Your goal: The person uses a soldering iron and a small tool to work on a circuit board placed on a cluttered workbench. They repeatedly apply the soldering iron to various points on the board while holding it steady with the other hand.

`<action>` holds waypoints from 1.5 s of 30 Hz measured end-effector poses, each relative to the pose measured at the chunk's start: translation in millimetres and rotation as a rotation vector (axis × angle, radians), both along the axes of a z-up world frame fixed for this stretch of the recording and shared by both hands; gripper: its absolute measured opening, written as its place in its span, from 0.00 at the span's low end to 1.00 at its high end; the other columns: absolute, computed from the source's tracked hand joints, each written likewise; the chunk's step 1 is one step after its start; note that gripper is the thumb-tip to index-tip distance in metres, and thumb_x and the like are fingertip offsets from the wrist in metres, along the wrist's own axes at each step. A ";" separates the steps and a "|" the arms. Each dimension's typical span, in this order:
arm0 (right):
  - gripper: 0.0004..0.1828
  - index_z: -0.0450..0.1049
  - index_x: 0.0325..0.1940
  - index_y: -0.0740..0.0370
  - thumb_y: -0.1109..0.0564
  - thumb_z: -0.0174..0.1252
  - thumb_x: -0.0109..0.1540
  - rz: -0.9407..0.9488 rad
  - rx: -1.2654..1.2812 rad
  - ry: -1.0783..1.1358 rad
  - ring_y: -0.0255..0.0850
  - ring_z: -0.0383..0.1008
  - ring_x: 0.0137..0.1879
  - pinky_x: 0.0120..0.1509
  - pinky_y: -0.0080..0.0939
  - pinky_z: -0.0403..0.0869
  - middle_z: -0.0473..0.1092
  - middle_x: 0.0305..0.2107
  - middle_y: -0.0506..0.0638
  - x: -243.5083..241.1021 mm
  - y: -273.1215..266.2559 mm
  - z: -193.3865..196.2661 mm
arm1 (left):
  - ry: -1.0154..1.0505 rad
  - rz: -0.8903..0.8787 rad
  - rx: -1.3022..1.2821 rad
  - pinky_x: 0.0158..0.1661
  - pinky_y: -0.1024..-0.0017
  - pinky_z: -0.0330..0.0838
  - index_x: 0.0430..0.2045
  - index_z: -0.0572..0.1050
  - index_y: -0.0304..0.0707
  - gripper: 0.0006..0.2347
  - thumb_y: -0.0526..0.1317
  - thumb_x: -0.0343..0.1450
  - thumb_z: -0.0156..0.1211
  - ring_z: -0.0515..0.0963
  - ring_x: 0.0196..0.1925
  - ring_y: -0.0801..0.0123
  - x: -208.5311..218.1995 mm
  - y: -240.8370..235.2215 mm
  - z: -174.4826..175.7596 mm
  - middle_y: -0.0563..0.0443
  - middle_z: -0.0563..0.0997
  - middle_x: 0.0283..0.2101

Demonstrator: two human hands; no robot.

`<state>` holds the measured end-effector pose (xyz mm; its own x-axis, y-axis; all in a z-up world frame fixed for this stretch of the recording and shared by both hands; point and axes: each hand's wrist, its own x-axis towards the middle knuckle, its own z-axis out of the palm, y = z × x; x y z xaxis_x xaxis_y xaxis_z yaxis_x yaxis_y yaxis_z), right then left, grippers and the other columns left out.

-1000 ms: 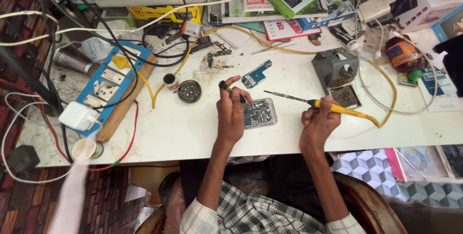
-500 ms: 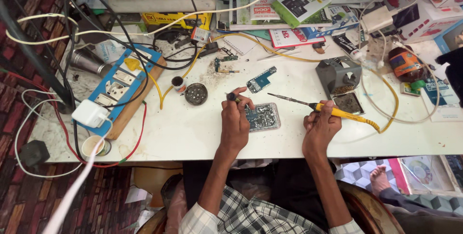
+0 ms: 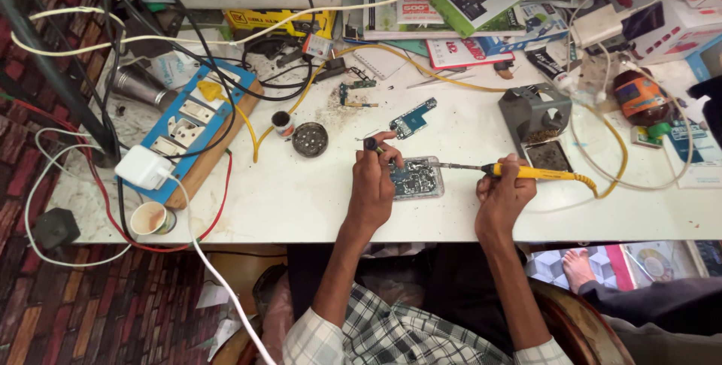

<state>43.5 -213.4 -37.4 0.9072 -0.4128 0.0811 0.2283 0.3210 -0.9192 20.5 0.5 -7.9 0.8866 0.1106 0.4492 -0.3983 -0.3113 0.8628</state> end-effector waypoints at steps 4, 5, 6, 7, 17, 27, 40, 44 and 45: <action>0.13 0.63 0.41 0.61 0.51 0.51 0.74 0.007 -0.030 -0.043 0.30 0.61 0.20 0.20 0.31 0.59 0.62 0.22 0.45 5.5 8.5 3.0 | -0.083 0.056 0.088 0.55 0.60 0.63 0.47 0.67 0.33 0.08 0.30 0.79 0.37 0.75 0.44 0.57 2.4 4.7 2.4 0.44 0.78 0.40; 0.14 0.63 0.40 0.63 0.51 0.50 0.75 0.018 -0.053 -0.036 0.31 0.62 0.20 0.21 0.31 0.59 0.62 0.21 0.47 0.2 6.9 4.2 | -0.031 0.027 0.037 0.54 0.60 0.63 0.50 0.67 0.31 0.10 0.30 0.78 0.37 0.75 0.41 0.58 -1.5 2.5 3.6 0.46 0.78 0.35; 0.15 0.63 0.40 0.64 0.52 0.50 0.75 0.029 -0.077 -0.030 0.31 0.62 0.21 0.21 0.31 0.59 0.62 0.20 0.48 -1.3 5.9 4.6 | 0.022 -0.003 -0.014 0.53 0.60 0.64 0.54 0.67 0.29 0.13 0.30 0.77 0.36 0.75 0.38 0.60 -2.3 1.1 4.5 0.47 0.77 0.30; 0.15 0.63 0.40 0.64 0.52 0.50 0.75 0.028 -0.084 -0.026 0.31 0.63 0.21 0.21 0.31 0.59 0.63 0.21 0.48 -2.4 3.3 4.5 | 0.027 0.006 -0.010 0.53 0.60 0.64 0.53 0.67 0.29 0.12 0.32 0.78 0.37 0.75 0.38 0.60 -2.2 -1.2 4.6 0.47 0.77 0.31; 0.15 0.63 0.40 0.63 0.51 0.48 0.75 0.031 -0.128 0.004 0.32 0.64 0.20 0.20 0.31 0.60 0.63 0.20 0.48 1.4 3.8 4.1 | 0.075 0.010 -0.032 0.47 0.62 0.67 0.47 0.68 0.30 0.11 0.37 0.82 0.36 0.72 0.39 0.60 -2.7 -2.5 8.2 0.48 0.77 0.32; 0.15 0.63 0.40 0.63 0.50 0.49 0.74 0.054 -0.173 0.030 0.31 0.63 0.18 0.19 0.30 0.60 0.63 0.19 0.48 2.7 7.7 6.0 | 0.025 0.032 0.041 0.51 0.60 0.64 0.44 0.68 0.33 0.10 0.38 0.82 0.36 0.72 0.40 0.59 -3.4 -1.6 6.4 0.49 0.79 0.33; 0.15 0.63 0.40 0.64 0.51 0.49 0.75 0.047 -0.160 0.011 0.31 0.64 0.21 0.20 0.30 0.60 0.62 0.21 0.46 2.1 9.3 9.2 | 0.026 0.011 0.033 0.51 0.61 0.63 0.38 0.69 0.32 0.13 0.40 0.83 0.35 0.72 0.40 0.60 -4.3 -2.1 6.5 0.48 0.79 0.34; 0.14 0.63 0.39 0.63 0.52 0.48 0.75 0.030 -0.166 0.033 0.30 0.63 0.21 0.20 0.30 0.59 0.62 0.22 0.46 0.3 9.6 8.5 | 0.051 0.014 0.019 0.51 0.62 0.63 0.37 0.70 0.32 0.15 0.42 0.83 0.34 0.72 0.38 0.62 -5.3 -1.3 8.2 0.48 0.79 0.34; 0.14 0.63 0.40 0.63 0.52 0.48 0.75 0.019 -0.170 0.037 0.30 0.63 0.21 0.20 0.30 0.59 0.62 0.22 0.46 1.0 9.2 9.0 | 0.030 0.014 0.015 0.52 0.62 0.62 0.37 0.69 0.32 0.15 0.42 0.83 0.34 0.72 0.38 0.63 -4.1 -1.0 9.1 0.48 0.79 0.35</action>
